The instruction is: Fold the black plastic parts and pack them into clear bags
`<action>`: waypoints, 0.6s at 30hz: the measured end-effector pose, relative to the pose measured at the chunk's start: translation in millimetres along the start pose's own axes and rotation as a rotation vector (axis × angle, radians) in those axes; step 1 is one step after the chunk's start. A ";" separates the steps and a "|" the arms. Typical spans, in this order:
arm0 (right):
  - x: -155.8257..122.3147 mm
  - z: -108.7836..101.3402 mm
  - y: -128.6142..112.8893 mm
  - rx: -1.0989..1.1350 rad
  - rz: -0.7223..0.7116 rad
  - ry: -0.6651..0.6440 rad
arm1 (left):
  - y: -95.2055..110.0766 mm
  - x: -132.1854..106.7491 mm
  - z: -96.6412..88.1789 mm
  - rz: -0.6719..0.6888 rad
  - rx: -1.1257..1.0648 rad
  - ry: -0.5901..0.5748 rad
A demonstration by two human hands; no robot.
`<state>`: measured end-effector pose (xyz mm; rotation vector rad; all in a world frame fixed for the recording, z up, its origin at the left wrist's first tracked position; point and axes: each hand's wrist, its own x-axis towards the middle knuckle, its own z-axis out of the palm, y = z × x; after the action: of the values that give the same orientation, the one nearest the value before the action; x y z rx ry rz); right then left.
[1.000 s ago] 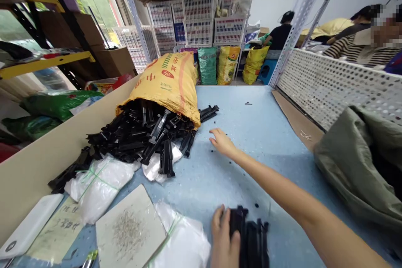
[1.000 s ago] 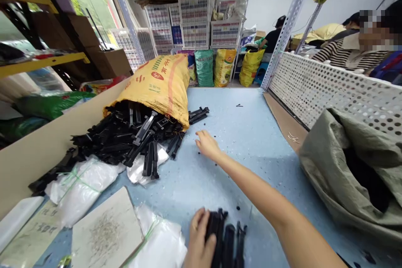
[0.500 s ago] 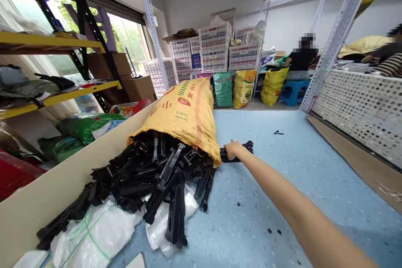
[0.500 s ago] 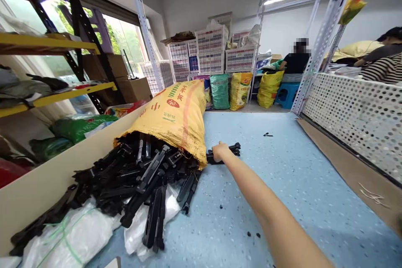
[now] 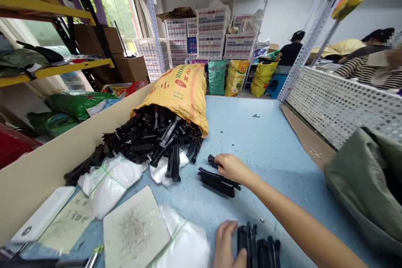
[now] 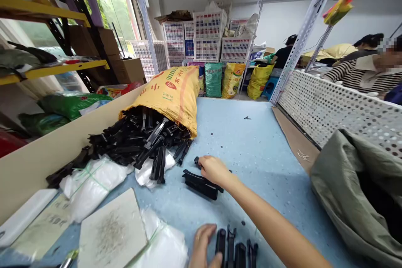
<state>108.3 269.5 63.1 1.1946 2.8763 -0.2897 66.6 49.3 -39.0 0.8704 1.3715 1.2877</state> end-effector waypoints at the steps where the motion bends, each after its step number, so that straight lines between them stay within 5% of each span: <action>1: -8.0 1.4 -3.2 0.007 0.019 -0.003 | 1.6 -2.4 0.1 0.015 -0.017 0.007; 8: -60.8 43.6 -29.0 0.164 0.064 -0.074 | 15.3 13.1 -5.9 -0.178 -0.549 0.277; 12: -81.8 50.0 -49.7 0.334 0.012 -0.027 | 33.4 23.8 -9.8 -0.209 -0.720 0.237; 18: -138.6 38.6 -82.8 0.758 -0.124 0.070 | 65.7 -20.4 -25.8 0.030 -0.558 0.237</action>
<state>145.9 108.4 50.4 1.0756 2.9770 -1.4626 37.4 34.6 26.8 0.3638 1.0850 1.7244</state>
